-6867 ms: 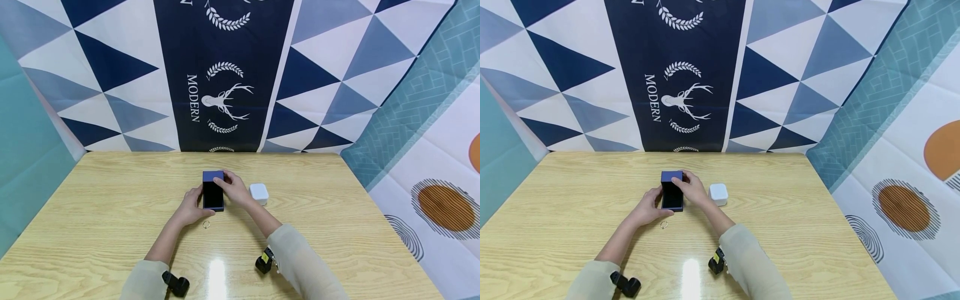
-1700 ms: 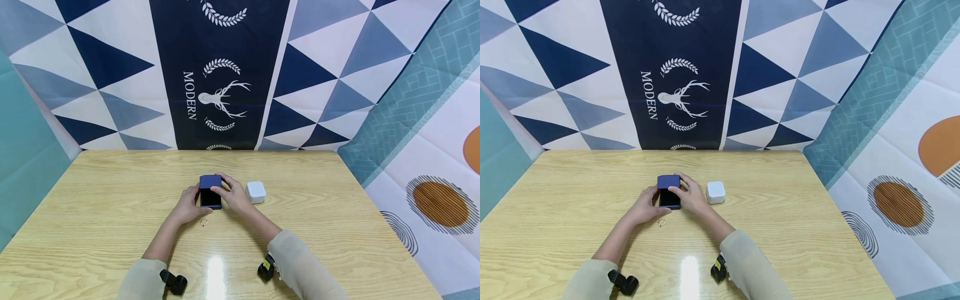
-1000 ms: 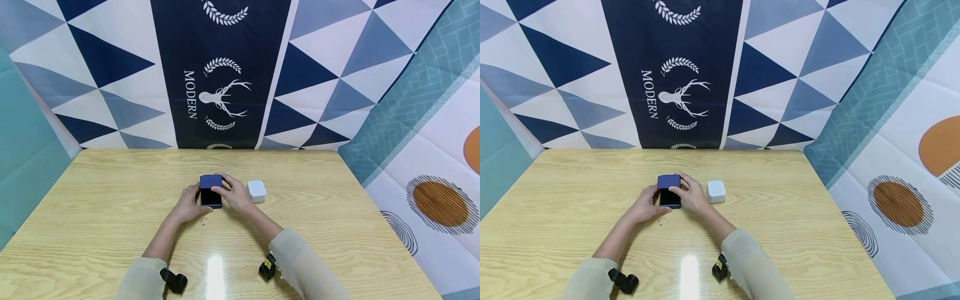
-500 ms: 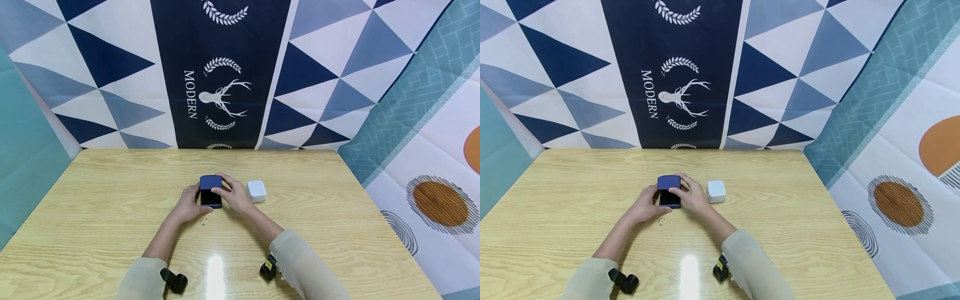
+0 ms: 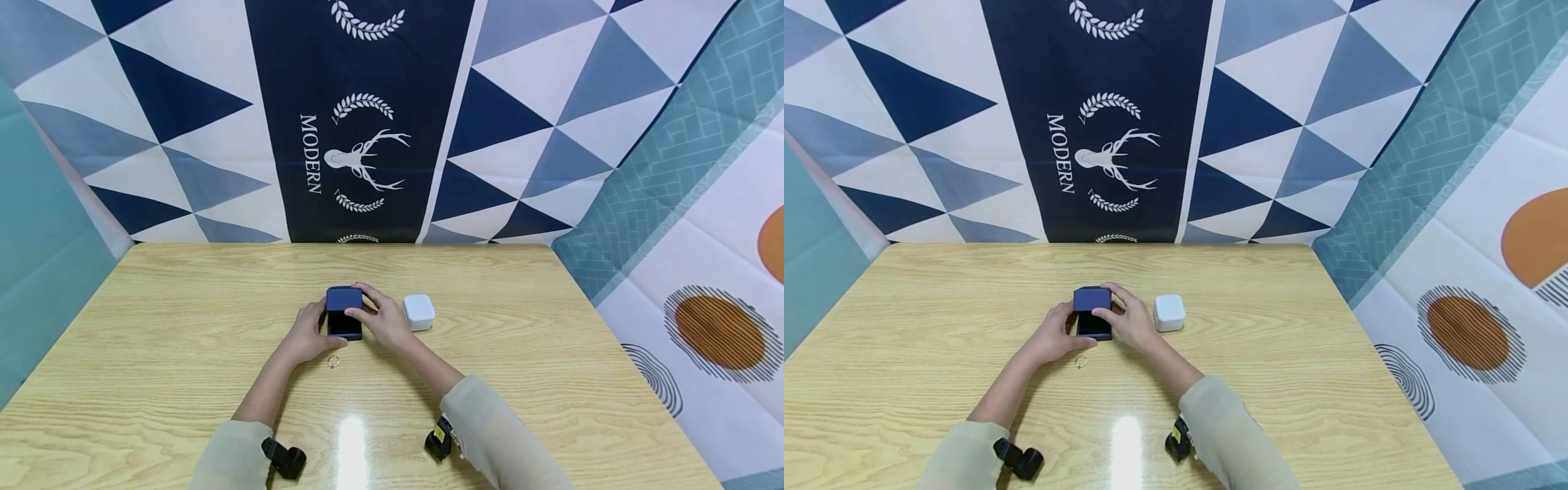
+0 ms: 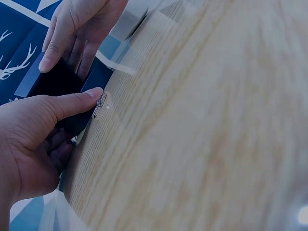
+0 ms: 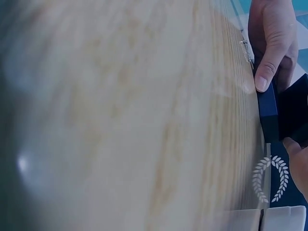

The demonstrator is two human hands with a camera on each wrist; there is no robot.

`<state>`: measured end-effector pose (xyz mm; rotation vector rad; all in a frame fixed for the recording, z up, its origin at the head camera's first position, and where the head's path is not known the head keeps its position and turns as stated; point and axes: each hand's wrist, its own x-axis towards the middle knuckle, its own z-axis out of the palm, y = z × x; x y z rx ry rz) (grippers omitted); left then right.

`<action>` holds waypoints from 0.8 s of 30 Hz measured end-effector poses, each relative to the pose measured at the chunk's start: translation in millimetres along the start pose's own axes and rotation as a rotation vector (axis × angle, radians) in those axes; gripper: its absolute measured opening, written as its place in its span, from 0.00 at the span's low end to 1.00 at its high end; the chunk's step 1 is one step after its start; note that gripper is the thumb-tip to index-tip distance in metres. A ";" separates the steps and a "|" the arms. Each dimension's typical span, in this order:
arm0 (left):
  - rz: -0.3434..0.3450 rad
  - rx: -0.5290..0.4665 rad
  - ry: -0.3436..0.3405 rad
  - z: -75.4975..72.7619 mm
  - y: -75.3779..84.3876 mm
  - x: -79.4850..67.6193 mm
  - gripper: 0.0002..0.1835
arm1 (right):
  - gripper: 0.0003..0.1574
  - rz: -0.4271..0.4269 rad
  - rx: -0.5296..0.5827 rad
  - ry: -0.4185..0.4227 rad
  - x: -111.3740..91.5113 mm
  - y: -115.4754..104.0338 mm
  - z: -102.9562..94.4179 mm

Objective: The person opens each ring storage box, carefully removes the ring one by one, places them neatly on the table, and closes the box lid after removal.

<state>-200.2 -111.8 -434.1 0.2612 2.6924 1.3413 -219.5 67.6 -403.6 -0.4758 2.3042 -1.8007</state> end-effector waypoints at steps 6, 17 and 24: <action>0.005 0.001 -0.002 -0.5 -0.5 0.0 0.51 | 0.31 -0.022 -0.024 0.022 5.7 16.9 0.8; 0.005 0.000 -0.004 -0.2 -0.1 -0.2 0.50 | 0.31 -0.030 -0.018 0.024 4.7 18.6 0.7; 0.001 0.013 -0.004 -1.2 1.2 -0.8 0.50 | 0.31 -0.026 -0.016 0.025 3.8 17.7 0.4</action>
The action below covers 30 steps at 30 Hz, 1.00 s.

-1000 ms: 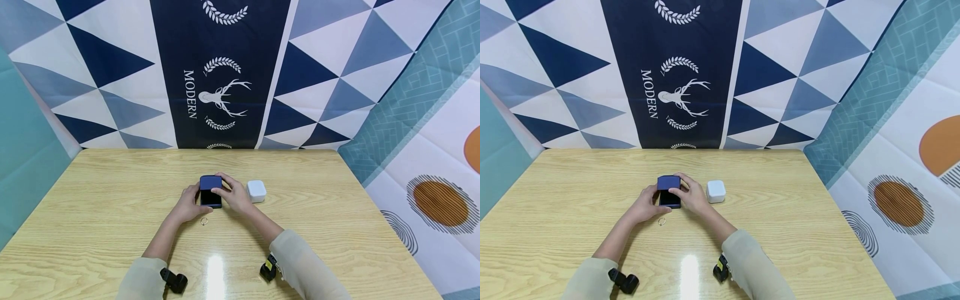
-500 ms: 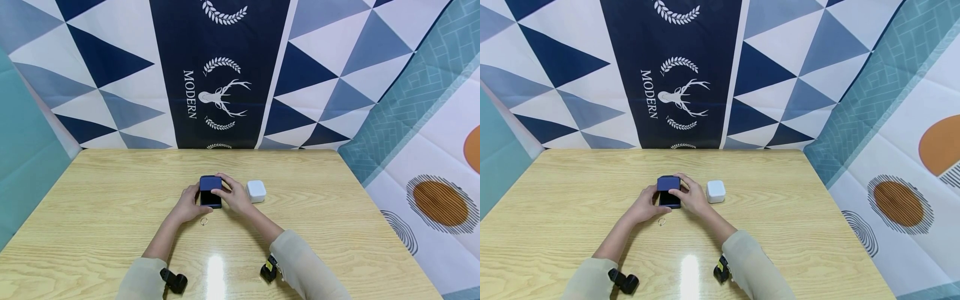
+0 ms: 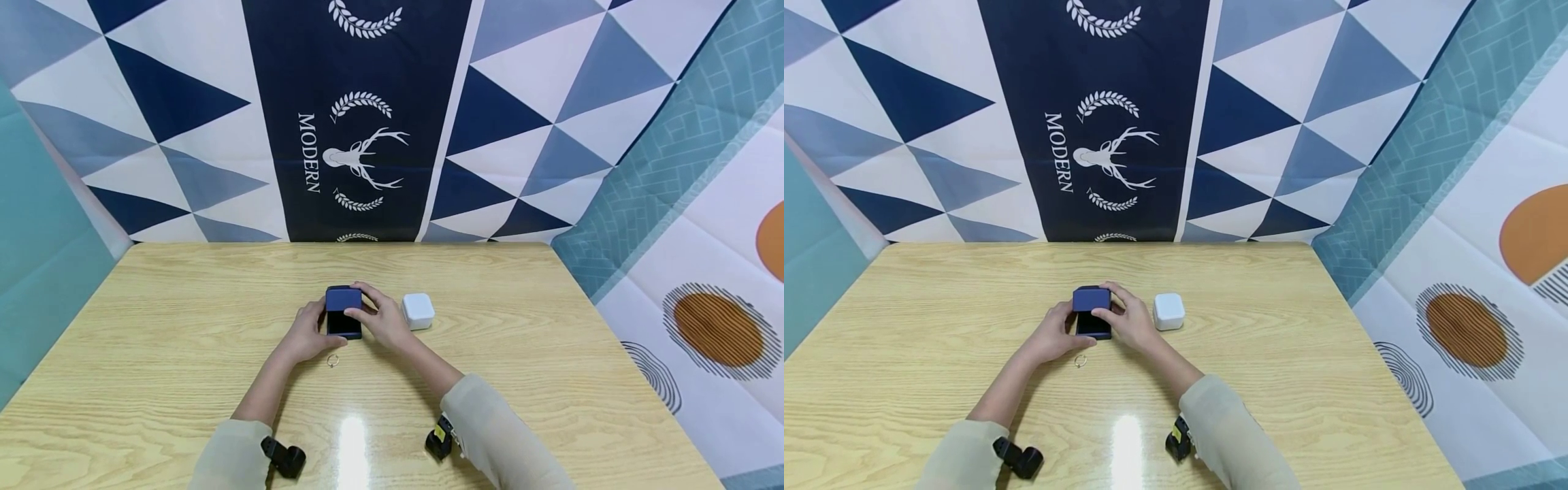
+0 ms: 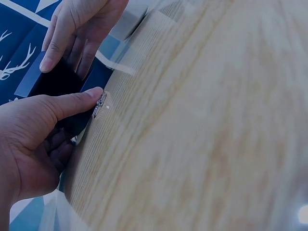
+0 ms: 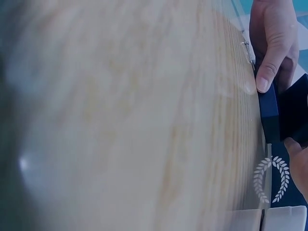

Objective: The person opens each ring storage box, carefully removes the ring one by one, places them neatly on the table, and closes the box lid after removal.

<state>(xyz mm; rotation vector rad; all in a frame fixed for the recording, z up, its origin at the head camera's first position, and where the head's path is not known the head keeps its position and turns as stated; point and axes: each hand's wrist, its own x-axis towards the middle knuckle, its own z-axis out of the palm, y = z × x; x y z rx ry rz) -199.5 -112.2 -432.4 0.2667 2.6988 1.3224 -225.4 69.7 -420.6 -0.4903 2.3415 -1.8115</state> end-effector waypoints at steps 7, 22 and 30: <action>-0.001 -0.007 -0.007 -0.8 0.4 0.7 0.50 | 0.32 -0.004 0.040 -0.021 0.9 0.0 0.3; 0.016 -0.002 0.000 -0.3 -0.8 1.4 0.49 | 0.30 -0.006 0.050 -0.042 -11.4 -28.9 -1.3; 0.005 -0.005 0.002 -0.1 1.0 0.3 0.49 | 0.31 -0.003 0.062 -0.055 -11.5 -27.2 -1.7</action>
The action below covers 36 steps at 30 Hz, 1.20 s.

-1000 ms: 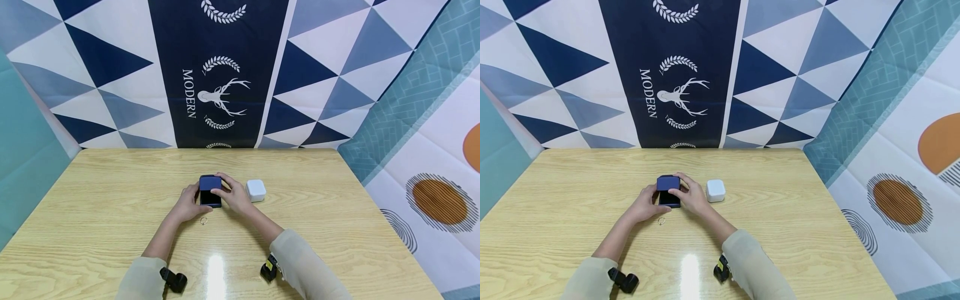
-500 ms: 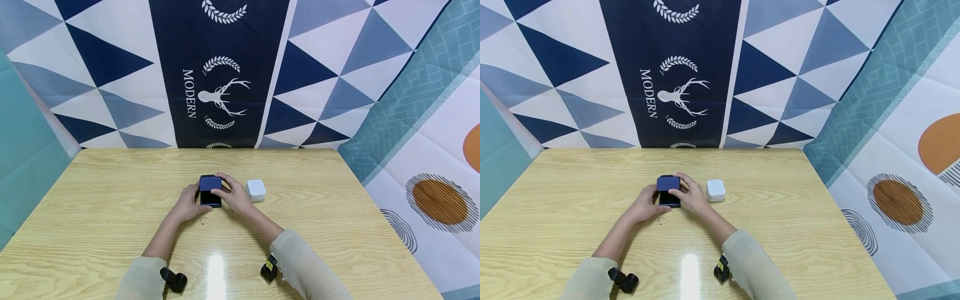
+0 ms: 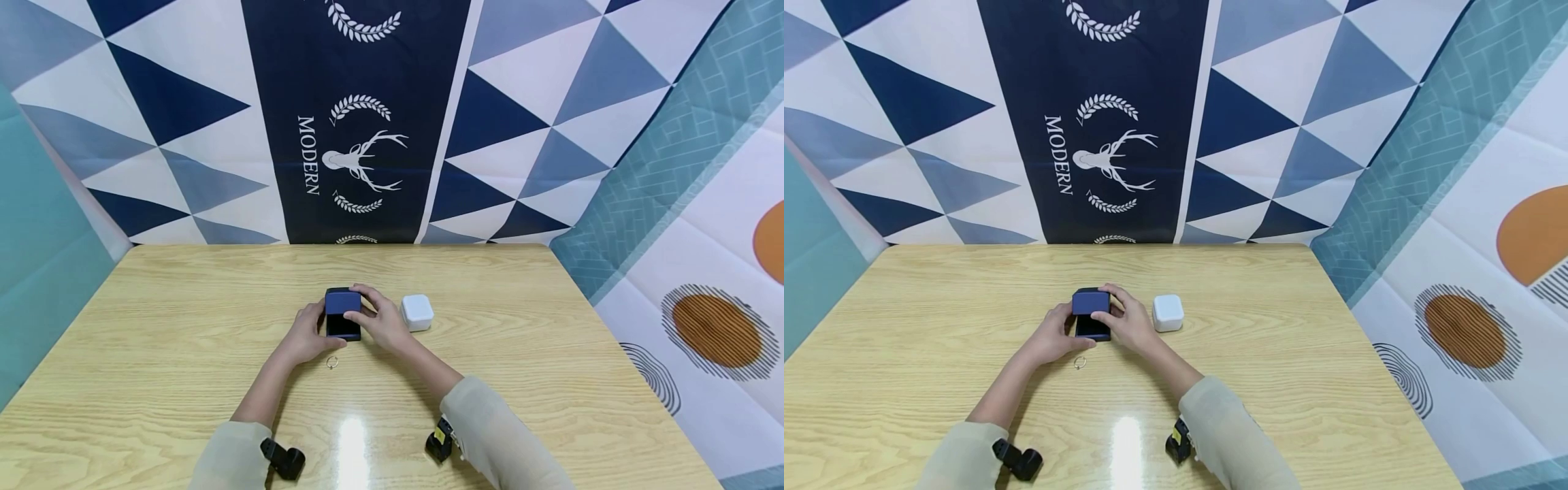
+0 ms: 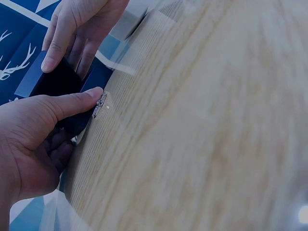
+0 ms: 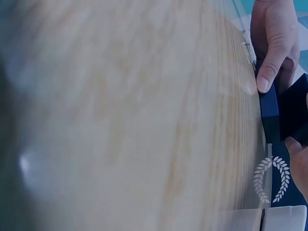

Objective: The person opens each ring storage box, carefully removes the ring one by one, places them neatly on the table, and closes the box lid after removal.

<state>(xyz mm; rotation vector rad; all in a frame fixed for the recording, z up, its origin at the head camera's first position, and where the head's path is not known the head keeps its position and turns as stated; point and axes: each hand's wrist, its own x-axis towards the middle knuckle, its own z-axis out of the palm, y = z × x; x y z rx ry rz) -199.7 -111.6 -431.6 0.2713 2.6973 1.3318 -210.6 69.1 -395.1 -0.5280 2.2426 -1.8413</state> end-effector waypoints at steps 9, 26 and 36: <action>0.007 0.006 0.007 1.0 -0.6 0.5 0.48 | 0.31 -0.006 0.002 -0.002 1.4 4.3 -0.3; 0.001 0.001 0.005 1.5 -1.4 1.1 0.48 | 0.30 -0.055 -0.017 0.020 8.7 26.6 -1.0; 0.006 0.000 0.010 0.7 -1.8 0.6 0.48 | 0.29 -0.046 -0.035 0.022 8.4 27.8 -1.0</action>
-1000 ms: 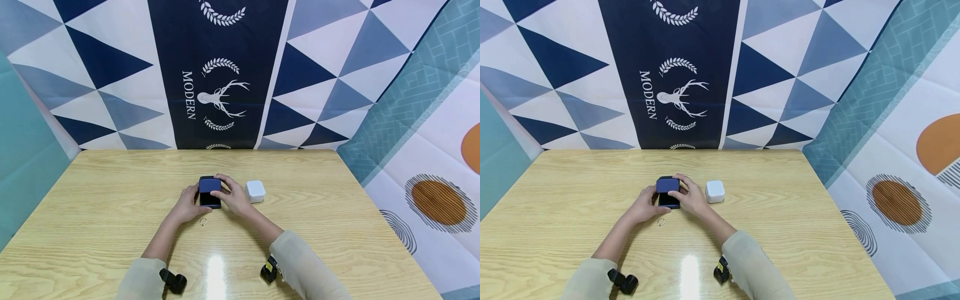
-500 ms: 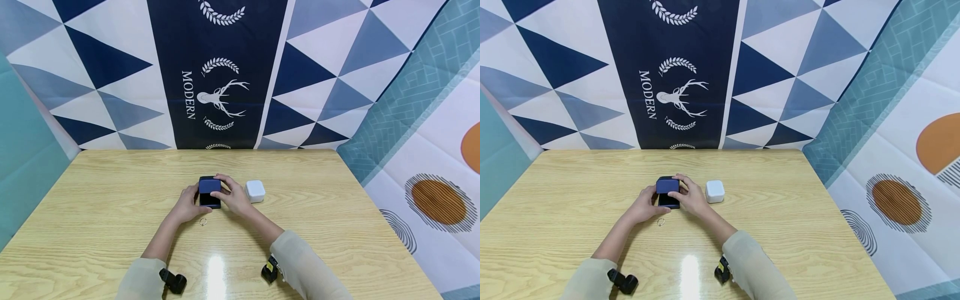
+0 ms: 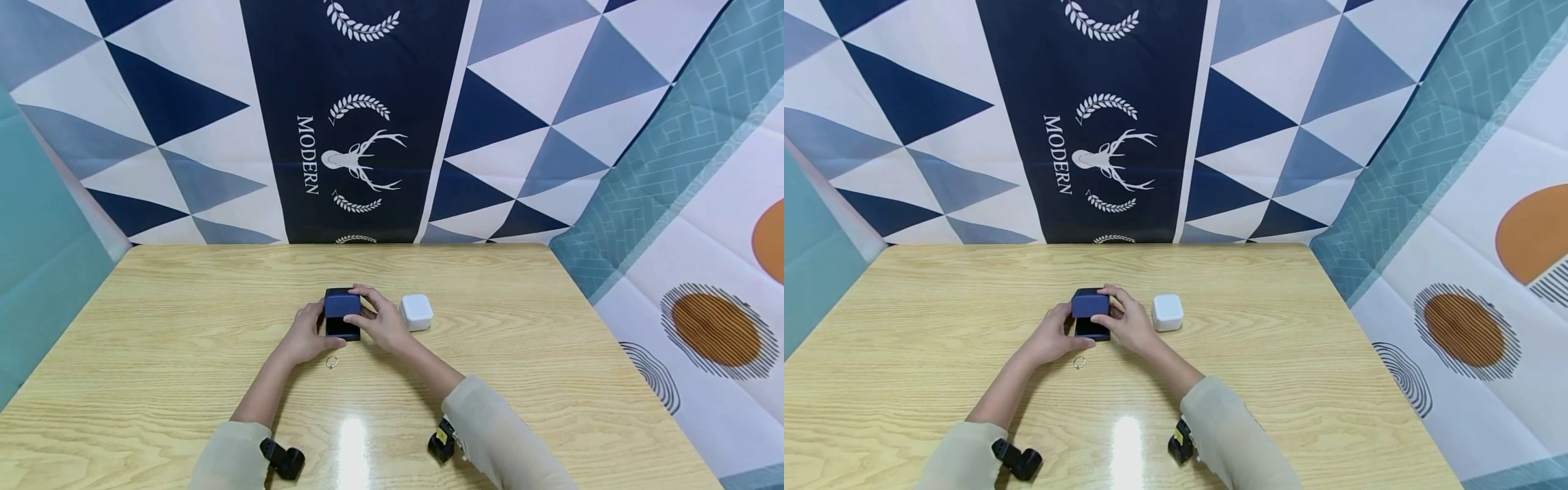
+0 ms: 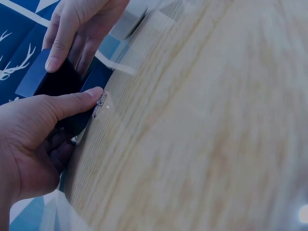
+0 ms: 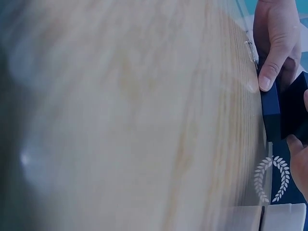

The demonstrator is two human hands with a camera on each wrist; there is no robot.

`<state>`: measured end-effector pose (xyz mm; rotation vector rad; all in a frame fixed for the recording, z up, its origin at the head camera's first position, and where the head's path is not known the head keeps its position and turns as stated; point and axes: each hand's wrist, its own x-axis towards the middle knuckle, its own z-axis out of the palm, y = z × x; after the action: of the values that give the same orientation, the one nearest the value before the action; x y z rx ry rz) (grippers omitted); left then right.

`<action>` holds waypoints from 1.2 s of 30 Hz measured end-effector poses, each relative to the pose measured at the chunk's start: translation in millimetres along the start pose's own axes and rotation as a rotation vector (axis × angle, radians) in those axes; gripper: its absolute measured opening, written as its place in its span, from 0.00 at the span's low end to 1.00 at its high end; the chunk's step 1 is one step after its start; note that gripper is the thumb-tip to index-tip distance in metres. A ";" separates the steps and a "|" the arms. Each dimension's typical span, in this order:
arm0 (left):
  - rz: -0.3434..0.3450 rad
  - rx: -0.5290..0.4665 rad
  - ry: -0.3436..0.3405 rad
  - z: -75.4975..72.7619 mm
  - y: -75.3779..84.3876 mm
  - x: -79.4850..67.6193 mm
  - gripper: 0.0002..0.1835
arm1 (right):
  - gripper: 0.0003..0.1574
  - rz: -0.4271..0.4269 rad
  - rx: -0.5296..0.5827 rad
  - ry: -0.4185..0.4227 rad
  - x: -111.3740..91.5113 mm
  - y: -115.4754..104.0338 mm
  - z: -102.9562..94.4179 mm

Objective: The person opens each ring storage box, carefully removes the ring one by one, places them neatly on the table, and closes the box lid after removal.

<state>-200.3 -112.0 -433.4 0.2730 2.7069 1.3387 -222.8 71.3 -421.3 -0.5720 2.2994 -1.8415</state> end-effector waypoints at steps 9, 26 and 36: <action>-0.003 0.015 -0.003 0.3 -0.6 -0.1 0.49 | 0.30 -0.030 -0.017 -0.013 -0.8 1.6 -0.6; -0.011 0.001 -0.013 0.4 0.0 0.3 0.49 | 0.30 -0.055 -0.047 -0.010 -2.6 1.1 -0.4; -0.004 -0.011 -0.015 0.3 0.5 0.0 0.48 | 0.29 -0.055 -0.061 -0.005 -2.8 0.9 -0.1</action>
<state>-200.3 -111.5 -433.2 0.2750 2.6859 1.3449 -220.5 72.6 -422.5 -0.6537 2.3668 -1.7960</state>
